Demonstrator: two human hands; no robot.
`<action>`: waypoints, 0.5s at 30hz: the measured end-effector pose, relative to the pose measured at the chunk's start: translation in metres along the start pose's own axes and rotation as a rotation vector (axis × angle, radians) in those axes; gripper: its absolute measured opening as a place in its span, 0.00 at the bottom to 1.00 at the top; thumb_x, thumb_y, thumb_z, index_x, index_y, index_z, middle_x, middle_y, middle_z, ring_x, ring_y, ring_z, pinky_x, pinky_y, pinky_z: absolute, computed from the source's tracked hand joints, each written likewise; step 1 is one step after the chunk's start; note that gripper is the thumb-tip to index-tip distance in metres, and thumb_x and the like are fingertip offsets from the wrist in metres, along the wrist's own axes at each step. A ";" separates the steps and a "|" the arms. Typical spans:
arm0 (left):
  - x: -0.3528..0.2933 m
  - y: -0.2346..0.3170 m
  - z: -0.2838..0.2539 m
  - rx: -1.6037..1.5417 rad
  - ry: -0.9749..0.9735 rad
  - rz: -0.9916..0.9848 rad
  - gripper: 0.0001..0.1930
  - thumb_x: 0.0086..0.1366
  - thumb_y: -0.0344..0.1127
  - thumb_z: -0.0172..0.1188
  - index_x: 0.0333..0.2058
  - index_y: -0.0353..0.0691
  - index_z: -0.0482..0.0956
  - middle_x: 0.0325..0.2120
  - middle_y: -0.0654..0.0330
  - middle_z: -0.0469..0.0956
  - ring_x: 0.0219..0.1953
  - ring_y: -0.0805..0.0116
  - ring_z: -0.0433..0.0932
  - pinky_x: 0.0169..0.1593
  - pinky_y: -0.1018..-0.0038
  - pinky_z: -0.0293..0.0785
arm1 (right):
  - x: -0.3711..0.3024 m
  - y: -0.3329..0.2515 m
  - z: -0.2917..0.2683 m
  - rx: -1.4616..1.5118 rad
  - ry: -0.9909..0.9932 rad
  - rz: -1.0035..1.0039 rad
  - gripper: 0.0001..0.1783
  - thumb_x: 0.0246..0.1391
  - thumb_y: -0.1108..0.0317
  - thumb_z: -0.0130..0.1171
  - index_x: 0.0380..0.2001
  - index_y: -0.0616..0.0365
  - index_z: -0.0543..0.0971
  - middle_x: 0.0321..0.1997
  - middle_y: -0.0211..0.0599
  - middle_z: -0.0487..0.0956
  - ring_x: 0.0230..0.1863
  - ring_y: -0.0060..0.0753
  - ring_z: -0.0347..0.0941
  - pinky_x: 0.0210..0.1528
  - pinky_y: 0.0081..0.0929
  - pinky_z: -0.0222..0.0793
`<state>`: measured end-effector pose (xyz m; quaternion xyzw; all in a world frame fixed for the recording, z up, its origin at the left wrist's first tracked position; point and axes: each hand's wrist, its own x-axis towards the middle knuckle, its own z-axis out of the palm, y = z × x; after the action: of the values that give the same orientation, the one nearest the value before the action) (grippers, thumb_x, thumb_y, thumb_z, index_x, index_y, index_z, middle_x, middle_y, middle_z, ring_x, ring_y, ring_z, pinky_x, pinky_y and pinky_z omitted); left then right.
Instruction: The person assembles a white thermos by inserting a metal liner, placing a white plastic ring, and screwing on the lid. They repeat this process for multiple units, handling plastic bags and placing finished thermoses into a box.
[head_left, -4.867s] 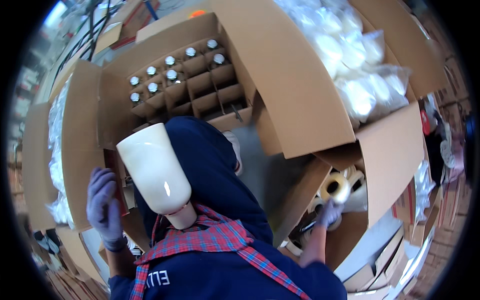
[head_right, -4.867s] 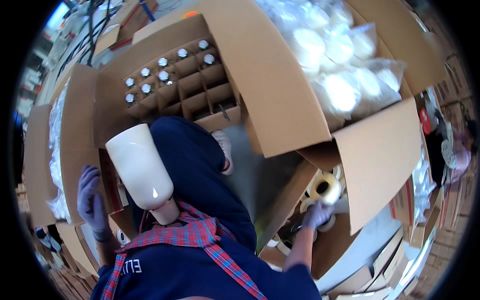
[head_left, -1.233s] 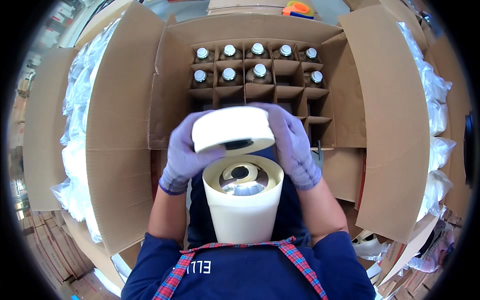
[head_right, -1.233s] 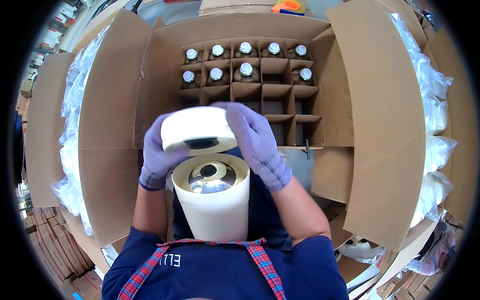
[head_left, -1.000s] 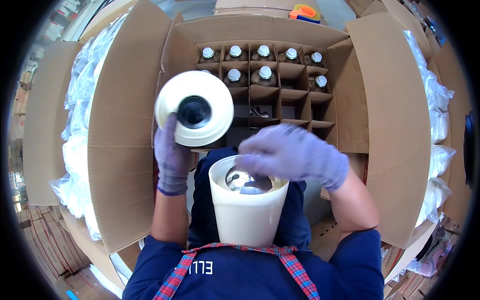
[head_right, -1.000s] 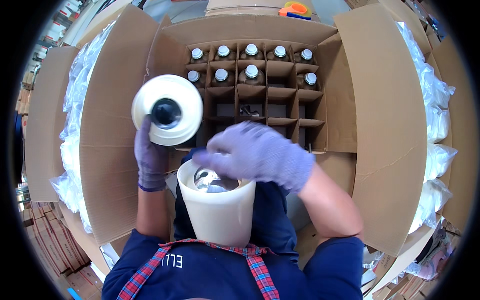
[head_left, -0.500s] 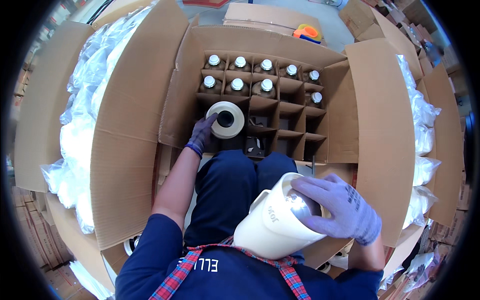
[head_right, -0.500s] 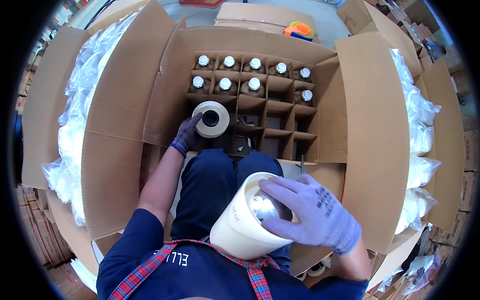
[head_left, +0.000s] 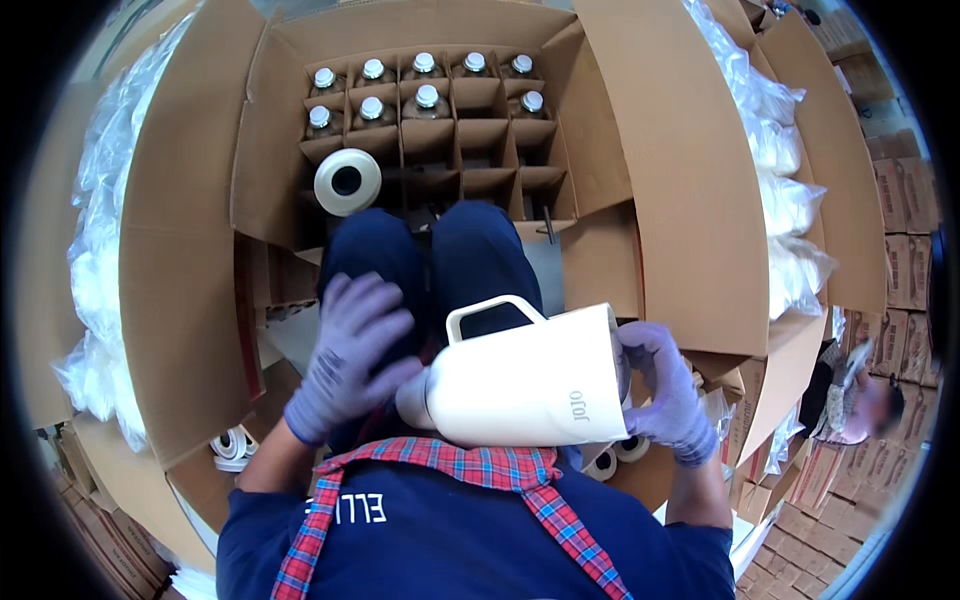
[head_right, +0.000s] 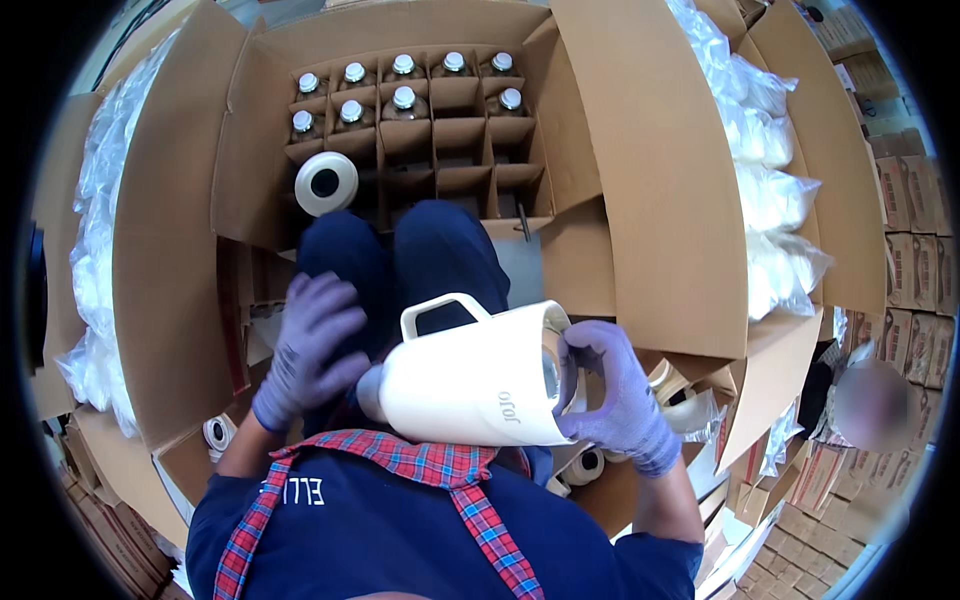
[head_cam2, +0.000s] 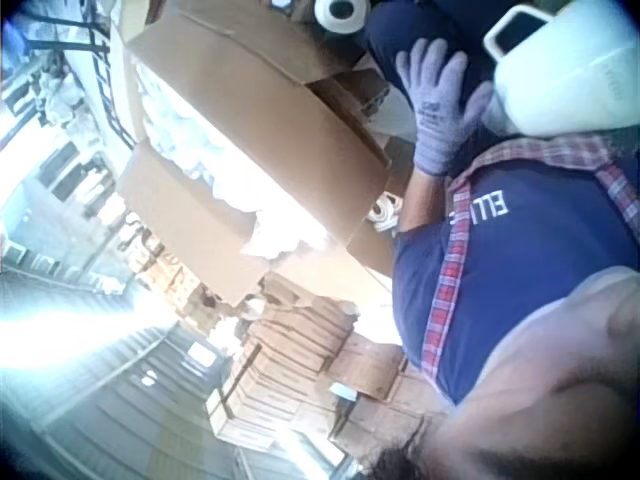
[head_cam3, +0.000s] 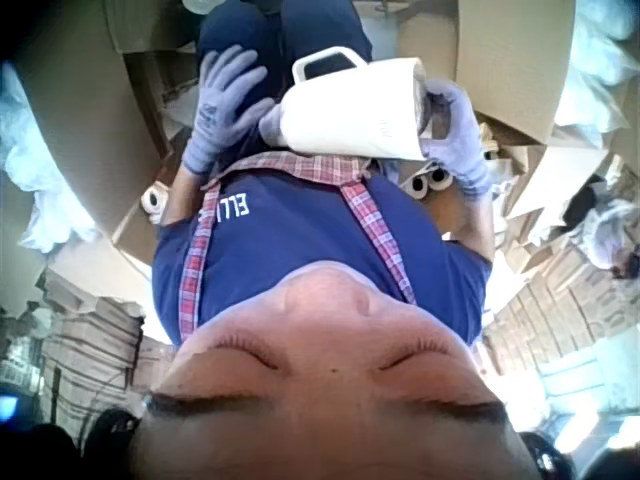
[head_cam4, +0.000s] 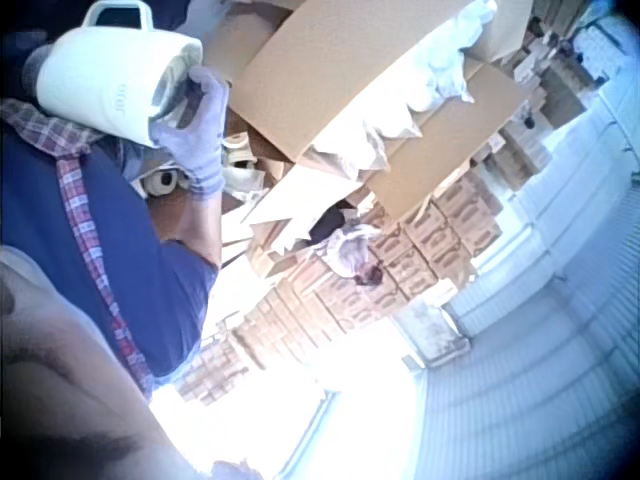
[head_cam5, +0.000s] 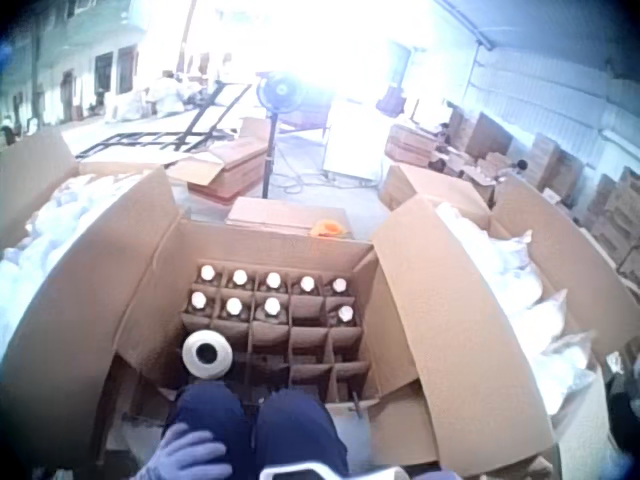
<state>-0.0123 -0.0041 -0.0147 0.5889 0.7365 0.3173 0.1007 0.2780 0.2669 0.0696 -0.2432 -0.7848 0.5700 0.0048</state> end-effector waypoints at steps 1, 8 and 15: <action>-0.014 0.015 0.007 -0.050 -0.060 0.025 0.26 0.60 0.51 0.65 0.49 0.37 0.78 0.54 0.45 0.73 0.61 0.40 0.69 0.67 0.42 0.54 | -0.017 0.017 0.007 0.086 0.009 0.021 0.48 0.35 0.65 0.81 0.60 0.59 0.67 0.59 0.38 0.68 0.59 0.32 0.69 0.65 0.32 0.65; -0.058 0.033 0.044 -1.297 0.008 -0.988 0.48 0.59 0.59 0.65 0.69 0.39 0.55 0.63 0.42 0.64 0.62 0.47 0.70 0.66 0.57 0.67 | -0.097 0.070 0.061 0.269 0.023 0.232 0.52 0.53 0.38 0.68 0.65 0.68 0.62 0.61 0.45 0.73 0.61 0.36 0.71 0.63 0.33 0.66; -0.058 0.019 0.071 -1.489 0.047 -0.868 0.40 0.58 0.61 0.62 0.61 0.41 0.64 0.49 0.44 0.74 0.50 0.52 0.78 0.55 0.54 0.78 | -0.086 0.072 0.058 -0.046 -0.197 0.241 0.35 0.71 0.46 0.44 0.68 0.64 0.60 0.67 0.57 0.67 0.65 0.45 0.70 0.63 0.39 0.67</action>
<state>0.0567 -0.0317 -0.0725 0.0291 0.4982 0.6632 0.5577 0.3640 0.1982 0.0078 -0.2787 -0.7594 0.5694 -0.1462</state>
